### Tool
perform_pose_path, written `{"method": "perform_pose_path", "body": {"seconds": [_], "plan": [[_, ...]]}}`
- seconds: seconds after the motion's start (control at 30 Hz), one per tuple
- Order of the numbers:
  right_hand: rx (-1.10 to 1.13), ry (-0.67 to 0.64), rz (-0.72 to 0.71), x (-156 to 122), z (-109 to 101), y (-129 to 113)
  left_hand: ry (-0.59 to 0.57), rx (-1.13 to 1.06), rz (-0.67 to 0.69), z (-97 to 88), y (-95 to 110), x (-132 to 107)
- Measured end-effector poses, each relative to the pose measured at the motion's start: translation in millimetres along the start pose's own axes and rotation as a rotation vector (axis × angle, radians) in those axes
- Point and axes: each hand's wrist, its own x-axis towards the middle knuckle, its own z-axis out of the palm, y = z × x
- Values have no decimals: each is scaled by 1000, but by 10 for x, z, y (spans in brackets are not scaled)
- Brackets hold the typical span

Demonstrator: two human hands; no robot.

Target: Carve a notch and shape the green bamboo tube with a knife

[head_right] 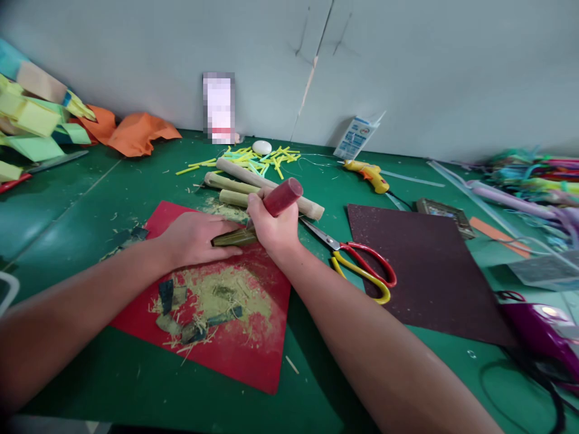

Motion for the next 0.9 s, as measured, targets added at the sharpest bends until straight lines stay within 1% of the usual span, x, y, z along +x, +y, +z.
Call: {"method": "perform_pose_path", "body": {"seconds": [0.1,0.2,0.3,0.47,0.63,0.8,0.9], "plan": [[-14,-2,-12,-1,1,7,-43,19,-38,-35,28,11],[-7,-11,-33,-8,9,11,-62,30,-56,-59,49,18],[-7,-45,-38,-11,16,15,-64,30,-53,-63,52,21],[-74,-96,-58,-2,17,17,-51,41,-31,-52,41,23],[-114,-115,-67,0,3,30,-43,60,-22,-45,20,22],[-252,-241,-175,10,-25,43,-59,74,-23,-39,3,27],[-305,-265,-198,19,-39,32,-61,72,-18,-29,7,25]]}}
